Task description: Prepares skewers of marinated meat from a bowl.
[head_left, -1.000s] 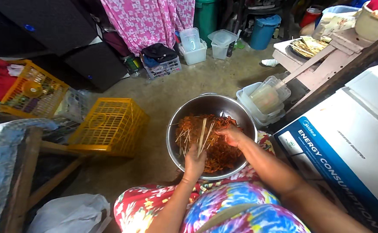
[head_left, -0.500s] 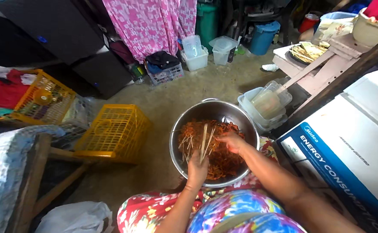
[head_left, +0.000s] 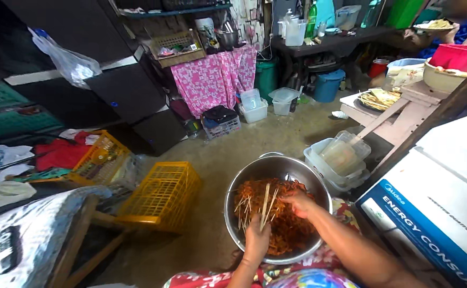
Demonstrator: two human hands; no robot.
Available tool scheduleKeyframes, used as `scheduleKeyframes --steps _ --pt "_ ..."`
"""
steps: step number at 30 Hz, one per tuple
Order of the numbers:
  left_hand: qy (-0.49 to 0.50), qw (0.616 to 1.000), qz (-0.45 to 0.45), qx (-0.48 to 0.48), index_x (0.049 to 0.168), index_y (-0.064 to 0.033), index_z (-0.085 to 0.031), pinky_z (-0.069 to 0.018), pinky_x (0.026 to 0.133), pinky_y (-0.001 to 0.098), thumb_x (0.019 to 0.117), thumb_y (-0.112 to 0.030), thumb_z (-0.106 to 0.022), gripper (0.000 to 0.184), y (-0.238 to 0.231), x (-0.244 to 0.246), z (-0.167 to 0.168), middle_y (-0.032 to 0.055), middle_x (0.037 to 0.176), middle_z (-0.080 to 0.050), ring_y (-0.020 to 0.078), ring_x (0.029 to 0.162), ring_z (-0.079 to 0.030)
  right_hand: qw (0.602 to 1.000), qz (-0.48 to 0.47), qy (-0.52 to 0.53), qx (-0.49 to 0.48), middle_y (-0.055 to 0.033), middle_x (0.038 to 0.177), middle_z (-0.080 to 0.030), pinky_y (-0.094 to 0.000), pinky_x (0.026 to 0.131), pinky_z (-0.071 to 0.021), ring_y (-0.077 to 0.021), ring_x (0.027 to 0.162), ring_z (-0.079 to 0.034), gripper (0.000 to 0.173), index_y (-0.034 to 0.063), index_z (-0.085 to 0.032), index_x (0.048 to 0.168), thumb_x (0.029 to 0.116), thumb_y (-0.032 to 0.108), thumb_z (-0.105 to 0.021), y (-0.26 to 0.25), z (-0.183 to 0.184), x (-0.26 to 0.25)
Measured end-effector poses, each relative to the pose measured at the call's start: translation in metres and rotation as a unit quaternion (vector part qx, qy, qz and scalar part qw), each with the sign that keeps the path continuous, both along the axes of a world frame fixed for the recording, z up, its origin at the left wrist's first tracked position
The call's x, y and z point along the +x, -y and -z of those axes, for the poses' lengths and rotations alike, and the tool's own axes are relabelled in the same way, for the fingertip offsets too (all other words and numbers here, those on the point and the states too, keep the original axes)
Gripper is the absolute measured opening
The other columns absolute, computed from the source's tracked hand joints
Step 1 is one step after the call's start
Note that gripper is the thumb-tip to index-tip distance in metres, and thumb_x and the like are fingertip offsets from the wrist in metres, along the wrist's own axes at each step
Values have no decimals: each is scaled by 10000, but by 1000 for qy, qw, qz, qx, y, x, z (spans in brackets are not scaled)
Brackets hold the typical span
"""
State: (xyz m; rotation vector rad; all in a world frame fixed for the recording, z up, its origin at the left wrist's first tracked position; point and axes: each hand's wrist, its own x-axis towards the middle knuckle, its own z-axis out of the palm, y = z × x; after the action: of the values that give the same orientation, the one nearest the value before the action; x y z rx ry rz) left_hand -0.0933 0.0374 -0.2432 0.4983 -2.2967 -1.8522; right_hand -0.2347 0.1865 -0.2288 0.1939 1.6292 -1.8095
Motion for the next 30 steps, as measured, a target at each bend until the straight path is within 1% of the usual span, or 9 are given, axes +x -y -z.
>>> scheduleKeyframes --steps 4,8,14,20,22,24,26,28,30 --pt "-9 1000 -2 6 1164 22 -595 -543 566 276 917 7 -608 248 0 0 0 58 771 -658 115 574 -615 998 35 30 -32 -157 1135 -618 -417 794 -565 -231 930 -636 373 -28 -521 1311 990 102 -657 1 2 -1" --pt "-12 1000 1 -9 1160 25 -596 -557 578 300 912 1 -609 249 0 1 0 65 779 -664 128 585 -628 999 40 9 -24 -158 1088 -631 -417 766 -581 -227 881 -647 357 -41 -544 1265 960 72 -690 2 4 0" --pt "-10 1000 -3 -4 1165 24 -595 -553 573 298 910 11 -607 255 0 1 0 68 784 -663 127 578 -622 997 11 43 -57 -168 1153 -626 -459 810 -591 -259 967 -663 374 -36 -516 1311 974 51 -653 1 2 3" --pt "-25 1000 -7 -7 1153 26 -601 -553 573 283 911 7 -609 242 -2 2 0 63 797 -669 116 582 -623 996 -20 49 -69 -142 1156 -631 -427 846 -579 -222 985 -655 326 -28 -532 1301 999 64 -616 -1 0 4" --pt "-33 999 -17 -5 1163 28 -595 -546 572 272 915 6 -608 249 -3 3 1 61 797 -667 107 580 -618 997 -44 3 -65 -115 1099 -644 -377 815 -569 -182 923 -648 282 -33 -571 1263 990 24 -610 -2 0 5" --pt "-50 998 -41 4 1162 28 -592 -543 564 264 911 12 -601 252 -3 3 4 48 768 -664 95 570 -615 990 -92 -107 -28 -138 1090 -668 -355 846 -581 -175 917 -667 339 -73 -585 1257 925 -56 -649 -5 6 2" --pt "-72 995 -70 26 1157 26 -580 -534 534 258 913 18 -583 244 -2 4 7 39 736 -658 96 553 -613 957 -162 -224 89 -162 1109 -688 -358 922 -564 -181 979 -674 345 -79 -637 1216 888 -9 -719 -9 14 -3" --pt "-88 991 -93 45 1164 32 -571 -526 516 261 924 9 -572 241 -1 3 9 40 708 -658 106 545 -615 909 -219 -270 231 -186 1109 -695 -451 968 -529 -259 1035 -668 271 -38 -683 1152 930 112 -720 -10 14 -7" --pt "-99 987 -111 56 1168 40 -559 -524 522 253 940 8 -552 230 -1 5 7 36 694 -653 106 553 -617 875 -245 -262 326 -231 1184 -673 -545 1017 -493 -350 1134 -646 285 -26 -677 1180 975 170 -662 -8 9 -6"
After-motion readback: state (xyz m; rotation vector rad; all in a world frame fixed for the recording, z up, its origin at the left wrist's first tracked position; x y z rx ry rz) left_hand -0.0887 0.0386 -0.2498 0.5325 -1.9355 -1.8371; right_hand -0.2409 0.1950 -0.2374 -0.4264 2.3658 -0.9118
